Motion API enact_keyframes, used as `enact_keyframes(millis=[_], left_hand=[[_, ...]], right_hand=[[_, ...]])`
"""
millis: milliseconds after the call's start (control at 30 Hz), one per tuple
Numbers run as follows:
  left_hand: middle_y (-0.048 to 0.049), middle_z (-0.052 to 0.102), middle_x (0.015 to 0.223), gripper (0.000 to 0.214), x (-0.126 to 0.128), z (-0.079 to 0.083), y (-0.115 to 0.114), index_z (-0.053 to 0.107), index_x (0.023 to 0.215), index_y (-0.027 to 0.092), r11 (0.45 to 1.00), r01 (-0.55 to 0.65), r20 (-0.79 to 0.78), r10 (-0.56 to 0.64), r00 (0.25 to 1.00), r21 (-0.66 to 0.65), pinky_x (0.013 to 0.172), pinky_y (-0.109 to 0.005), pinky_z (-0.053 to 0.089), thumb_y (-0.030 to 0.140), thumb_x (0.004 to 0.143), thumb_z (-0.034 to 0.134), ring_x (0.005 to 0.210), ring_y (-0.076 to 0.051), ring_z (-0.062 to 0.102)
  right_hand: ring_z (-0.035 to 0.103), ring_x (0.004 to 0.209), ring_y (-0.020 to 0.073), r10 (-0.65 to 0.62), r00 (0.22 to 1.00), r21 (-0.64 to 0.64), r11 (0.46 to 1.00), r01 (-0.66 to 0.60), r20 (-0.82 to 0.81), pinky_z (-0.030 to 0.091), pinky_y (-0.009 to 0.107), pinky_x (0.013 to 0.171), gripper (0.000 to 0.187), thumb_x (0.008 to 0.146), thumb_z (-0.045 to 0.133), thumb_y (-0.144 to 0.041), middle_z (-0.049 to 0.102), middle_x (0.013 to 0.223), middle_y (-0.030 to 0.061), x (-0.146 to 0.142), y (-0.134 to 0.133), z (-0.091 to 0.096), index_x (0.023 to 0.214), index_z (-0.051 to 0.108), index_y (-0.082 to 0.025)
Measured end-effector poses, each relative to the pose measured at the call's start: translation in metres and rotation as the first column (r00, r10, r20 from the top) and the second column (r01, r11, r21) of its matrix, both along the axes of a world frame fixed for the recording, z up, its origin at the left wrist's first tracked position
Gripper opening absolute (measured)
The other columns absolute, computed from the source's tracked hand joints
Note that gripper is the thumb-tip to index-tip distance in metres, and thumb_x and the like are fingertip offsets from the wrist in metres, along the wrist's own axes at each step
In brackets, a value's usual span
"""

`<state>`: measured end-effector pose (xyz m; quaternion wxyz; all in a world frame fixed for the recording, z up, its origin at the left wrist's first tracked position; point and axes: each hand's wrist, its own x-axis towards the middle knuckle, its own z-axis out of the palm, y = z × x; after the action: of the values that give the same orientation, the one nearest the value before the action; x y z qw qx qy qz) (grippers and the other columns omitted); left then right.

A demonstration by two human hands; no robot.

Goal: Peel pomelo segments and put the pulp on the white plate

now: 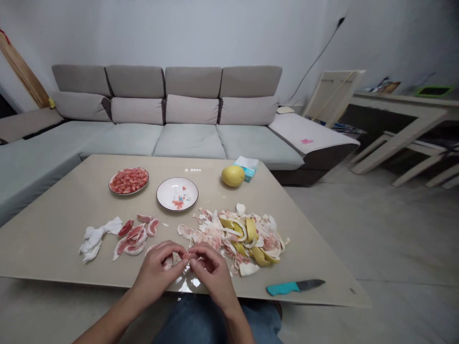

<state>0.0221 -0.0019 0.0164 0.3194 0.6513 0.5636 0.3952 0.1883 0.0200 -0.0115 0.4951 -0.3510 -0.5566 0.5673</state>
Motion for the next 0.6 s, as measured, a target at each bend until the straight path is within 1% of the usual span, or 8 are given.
enact_keyframes(millis=[67,133,200,267,333,400,533,600], left_hand=[[-0.0053,0.070,0.086,0.010,-0.001,0.004,-0.002,0.070,0.088,0.023,0.995,0.017,-0.065,-0.011,0.998,0.101,0.071,-0.028,0.044,0.029,0.085,0.064,0.078,-0.020,0.061],[-0.0062,0.070,0.089,0.009,-0.002,0.007,-0.003,0.069,0.091,0.023,0.985,0.046,-0.117,-0.026,0.993,0.168,0.077,-0.029,0.044,0.027,0.086,0.062,0.084,-0.022,0.062],[-0.0066,0.070,0.091,0.010,-0.003,0.008,-0.005,0.067,0.093,0.023,0.979,0.076,-0.157,-0.046,0.987,0.191,0.080,-0.030,0.044,0.025,0.087,0.060,0.086,-0.022,0.062],[-0.0064,0.070,0.091,0.010,-0.003,0.009,-0.005,0.067,0.094,0.023,0.978,0.086,-0.166,-0.054,0.985,0.188,0.080,-0.030,0.044,0.025,0.087,0.060,0.087,-0.022,0.063],[-0.0058,0.071,0.091,0.010,-0.002,0.009,-0.005,0.068,0.094,0.024,0.985,0.074,-0.144,-0.051,0.988,0.156,0.079,-0.030,0.044,0.027,0.087,0.061,0.086,-0.021,0.063],[-0.0047,0.072,0.089,0.011,0.000,0.008,-0.004,0.070,0.092,0.024,0.995,0.037,-0.101,-0.027,0.994,0.091,0.074,-0.029,0.044,0.030,0.085,0.063,0.079,-0.020,0.062],[-0.0031,0.072,0.079,0.014,0.001,0.002,0.000,0.073,0.088,0.022,0.996,-0.020,0.001,0.020,1.000,-0.088,0.060,-0.027,0.040,0.033,0.082,0.066,0.062,-0.017,0.054],[-0.0028,0.071,0.078,0.014,0.001,-0.001,0.002,0.073,0.087,0.022,0.993,-0.017,0.021,0.019,1.000,-0.116,0.058,-0.026,0.039,0.032,0.081,0.066,0.061,-0.016,0.052]], right_hand=[[0.061,0.081,0.0177,-0.019,1.000,0.041,0.999,0.018,0.024,0.052,0.025,0.065,0.018,0.080,0.070,-0.028,0.064,0.099,0.0061,0.003,0.000,0.002,0.097,0.072,-0.024],[0.062,0.082,0.0181,-0.076,0.994,0.121,0.990,0.066,0.079,0.052,0.027,0.067,0.019,0.081,0.069,-0.025,0.064,0.102,0.0066,0.004,-0.001,0.002,0.099,0.072,-0.025],[0.062,0.086,0.0194,-0.115,0.985,0.203,0.975,0.087,0.130,0.053,0.028,0.070,0.018,0.082,0.068,-0.022,0.065,0.100,0.0067,0.004,-0.002,0.001,0.099,0.073,-0.026],[0.063,0.089,0.0201,-0.108,0.983,0.222,0.972,0.073,0.150,0.054,0.028,0.071,0.019,0.082,0.068,-0.021,0.065,0.100,0.0068,0.003,-0.002,-0.001,0.100,0.073,-0.026],[0.063,0.089,0.0204,-0.077,0.987,0.184,0.982,0.050,0.142,0.054,0.029,0.071,0.018,0.083,0.068,-0.023,0.065,0.102,0.0070,0.002,-0.002,-0.002,0.100,0.072,-0.026],[0.063,0.090,0.0208,-0.051,0.990,0.149,0.988,0.032,0.129,0.054,0.029,0.072,0.016,0.083,0.068,-0.025,0.065,0.101,0.0071,0.002,-0.001,0.000,0.098,0.073,-0.026],[0.063,0.085,0.0201,-0.041,0.988,0.133,0.991,0.021,0.148,0.050,0.028,0.069,0.009,0.085,0.067,-0.028,0.067,0.089,0.0056,0.004,0.000,0.007,0.089,0.074,-0.024],[0.063,0.082,0.0194,-0.052,0.985,0.136,0.990,0.029,0.167,0.049,0.027,0.068,0.009,0.086,0.066,-0.028,0.068,0.085,0.0051,0.004,0.000,0.009,0.086,0.074,-0.023]])
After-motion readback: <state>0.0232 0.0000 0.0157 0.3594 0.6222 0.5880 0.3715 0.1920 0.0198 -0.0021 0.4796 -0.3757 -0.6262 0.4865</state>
